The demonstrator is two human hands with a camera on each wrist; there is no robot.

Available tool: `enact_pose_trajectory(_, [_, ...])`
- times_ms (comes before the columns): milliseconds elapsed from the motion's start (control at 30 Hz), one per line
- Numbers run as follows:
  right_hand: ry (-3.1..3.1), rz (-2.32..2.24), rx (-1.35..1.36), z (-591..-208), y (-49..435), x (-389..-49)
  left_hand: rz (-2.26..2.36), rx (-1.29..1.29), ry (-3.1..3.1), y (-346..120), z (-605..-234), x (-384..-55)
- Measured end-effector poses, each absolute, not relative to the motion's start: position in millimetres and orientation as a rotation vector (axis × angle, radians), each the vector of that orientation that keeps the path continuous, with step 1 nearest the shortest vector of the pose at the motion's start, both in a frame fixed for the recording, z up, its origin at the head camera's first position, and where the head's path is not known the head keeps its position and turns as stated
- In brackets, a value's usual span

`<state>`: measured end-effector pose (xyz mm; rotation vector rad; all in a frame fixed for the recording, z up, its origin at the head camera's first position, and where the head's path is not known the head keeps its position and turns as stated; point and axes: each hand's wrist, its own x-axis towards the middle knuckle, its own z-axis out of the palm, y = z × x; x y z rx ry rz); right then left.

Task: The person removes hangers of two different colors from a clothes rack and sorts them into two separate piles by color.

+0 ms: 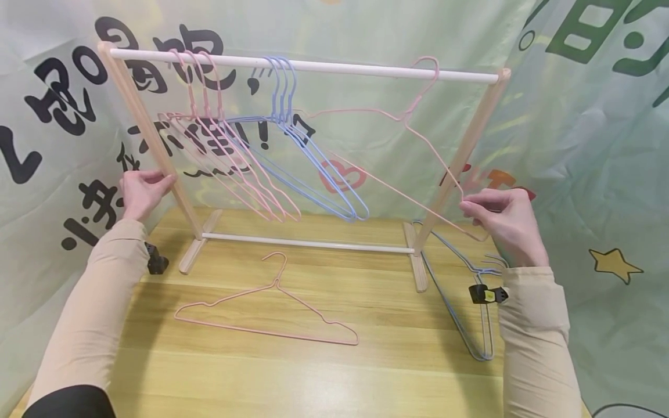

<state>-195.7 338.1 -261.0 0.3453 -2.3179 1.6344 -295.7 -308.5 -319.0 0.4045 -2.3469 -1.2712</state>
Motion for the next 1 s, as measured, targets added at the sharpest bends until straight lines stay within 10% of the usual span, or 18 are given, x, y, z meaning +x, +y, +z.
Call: enact_pose_trajectory(1000, [-1.984,1.884,0.386,-293.0,355.3,-176.9,-1.267,0.41,-2.356,-309.4,-318.7,-297.3])
